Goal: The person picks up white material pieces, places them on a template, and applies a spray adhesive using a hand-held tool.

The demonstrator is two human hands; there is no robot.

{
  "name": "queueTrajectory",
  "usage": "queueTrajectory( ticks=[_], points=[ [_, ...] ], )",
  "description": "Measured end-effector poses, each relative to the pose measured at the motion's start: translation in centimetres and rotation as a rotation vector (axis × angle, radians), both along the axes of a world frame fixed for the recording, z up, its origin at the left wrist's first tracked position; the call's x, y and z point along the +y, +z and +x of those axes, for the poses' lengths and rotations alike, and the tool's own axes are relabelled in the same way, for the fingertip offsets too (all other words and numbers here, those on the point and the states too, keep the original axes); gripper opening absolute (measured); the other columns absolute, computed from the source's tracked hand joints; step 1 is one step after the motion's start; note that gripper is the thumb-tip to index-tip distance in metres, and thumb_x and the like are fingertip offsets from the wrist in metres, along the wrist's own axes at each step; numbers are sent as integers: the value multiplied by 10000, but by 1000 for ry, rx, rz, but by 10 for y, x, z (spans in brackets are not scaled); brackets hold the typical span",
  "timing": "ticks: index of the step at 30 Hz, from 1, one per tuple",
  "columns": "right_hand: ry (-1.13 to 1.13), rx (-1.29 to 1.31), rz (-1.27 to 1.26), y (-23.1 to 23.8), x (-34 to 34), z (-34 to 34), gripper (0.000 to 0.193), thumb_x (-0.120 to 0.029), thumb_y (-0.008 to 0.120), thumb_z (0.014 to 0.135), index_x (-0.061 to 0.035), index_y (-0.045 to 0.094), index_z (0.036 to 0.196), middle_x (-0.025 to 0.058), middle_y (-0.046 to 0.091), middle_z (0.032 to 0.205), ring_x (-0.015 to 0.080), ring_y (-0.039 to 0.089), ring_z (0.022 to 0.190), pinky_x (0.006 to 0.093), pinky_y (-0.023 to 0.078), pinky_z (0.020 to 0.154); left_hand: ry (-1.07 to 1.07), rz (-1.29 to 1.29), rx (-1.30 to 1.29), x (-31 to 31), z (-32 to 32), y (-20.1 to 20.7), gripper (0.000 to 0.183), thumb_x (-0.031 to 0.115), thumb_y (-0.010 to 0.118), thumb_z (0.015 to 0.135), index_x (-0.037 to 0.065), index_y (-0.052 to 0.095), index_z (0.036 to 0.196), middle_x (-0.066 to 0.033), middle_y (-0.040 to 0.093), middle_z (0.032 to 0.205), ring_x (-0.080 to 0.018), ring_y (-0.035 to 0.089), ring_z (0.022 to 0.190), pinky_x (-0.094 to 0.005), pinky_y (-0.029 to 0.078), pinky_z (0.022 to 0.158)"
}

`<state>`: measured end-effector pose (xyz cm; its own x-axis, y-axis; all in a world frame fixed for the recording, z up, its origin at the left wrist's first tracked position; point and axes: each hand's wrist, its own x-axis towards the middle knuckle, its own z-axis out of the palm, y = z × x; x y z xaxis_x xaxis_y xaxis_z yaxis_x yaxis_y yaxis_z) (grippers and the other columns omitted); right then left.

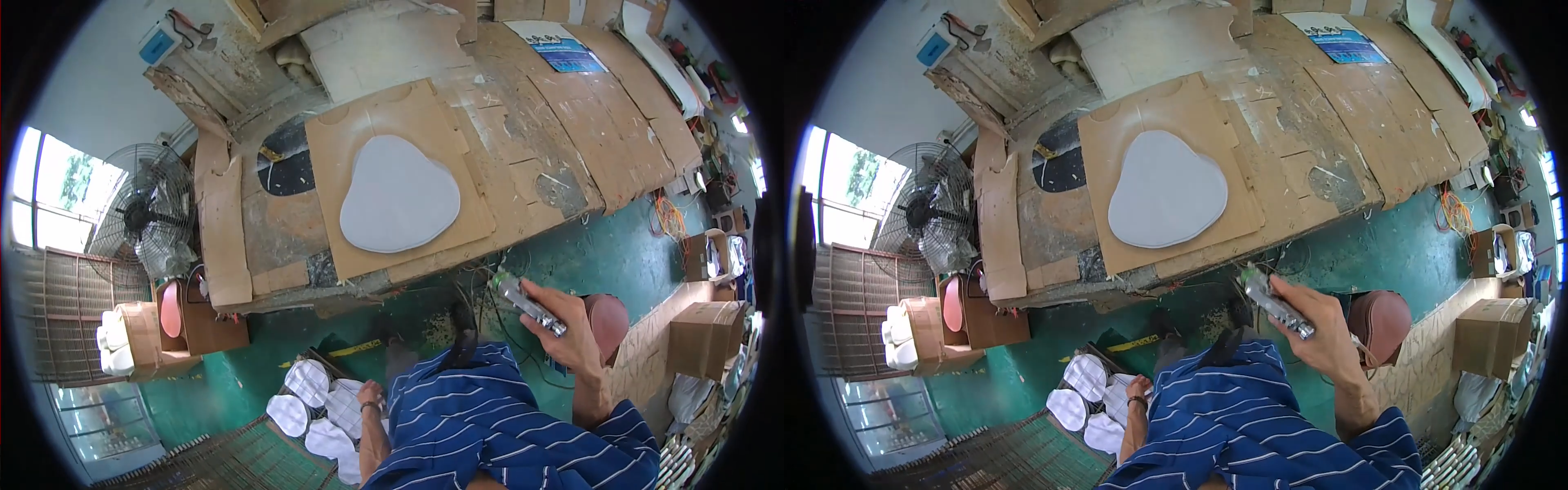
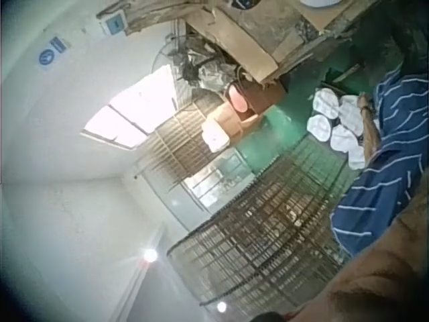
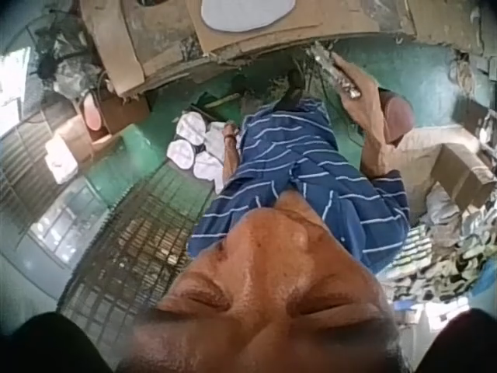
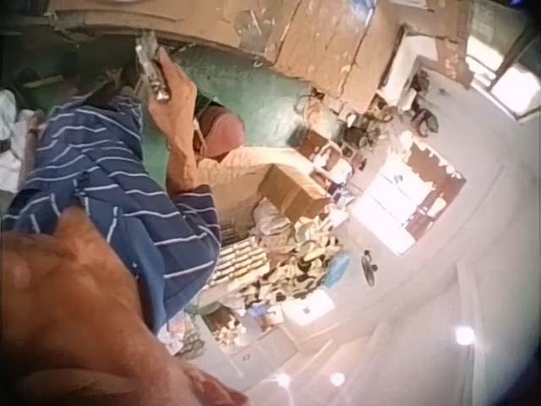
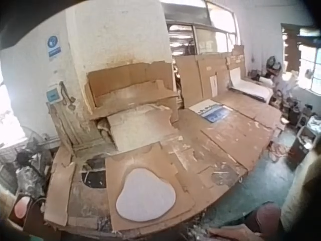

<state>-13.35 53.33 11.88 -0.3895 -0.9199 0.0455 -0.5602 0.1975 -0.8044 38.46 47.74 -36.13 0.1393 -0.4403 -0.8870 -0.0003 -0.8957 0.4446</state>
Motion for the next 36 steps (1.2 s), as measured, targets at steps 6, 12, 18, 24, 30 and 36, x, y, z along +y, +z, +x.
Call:
queueTrajectory(
  ticks=[6,12,18,24,30,36],
  points=[
    [-122,2,-148,7,-19,3,589,49,743,771,0,589,1338,197,686,1013,335,677,845,343,521,752,-84,-75,-154,-68,-28,42,404,148,700,902,73,607,1288,-82,713,955,-228,698,779,-363,519,630],
    [25,-55,54,12,2,6,599,52,742,758,-5,594,1335,201,693,999,357,679,867,338,527,758,-156,-55,-122,-65,-24,32,420,210,683,903,99,601,1299,-50,715,951,-234,699,841,-453,508,682],
    [-115,4,-19,24,2,-3,557,49,745,757,10,620,1299,210,690,1016,336,687,864,336,523,774,-151,50,-126,-28,-13,9,327,203,645,919,135,638,1239,-56,720,983,-267,704,875,-603,487,787],
    [-22,-134,70,15,6,-1,589,43,771,743,14,612,1309,208,698,1023,331,688,869,339,528,775,-212,80,-132,-30,-8,8,342,208,651,921,133,633,1254,-58,723,999,-273,715,888,-583,496,770],
    [63,-189,1,6,-37,22,593,44,763,762,-12,607,1332,194,696,1000,326,693,857,333,534,759,-257,58,-207,-58,-26,27,346,224,622,960,133,616,1294,-74,722,1085,-240,702,964,-505,523,767],
    [-120,-72,-118,-4,-59,22,600,69,734,784,-1,578,1359,195,696,1025,285,703,863,320,535,762,-243,10,-186,-79,-37,35,339,218,640,944,110,634,1266,-62,720,1008,-230,697,906,-594,491,831]
  ],
)
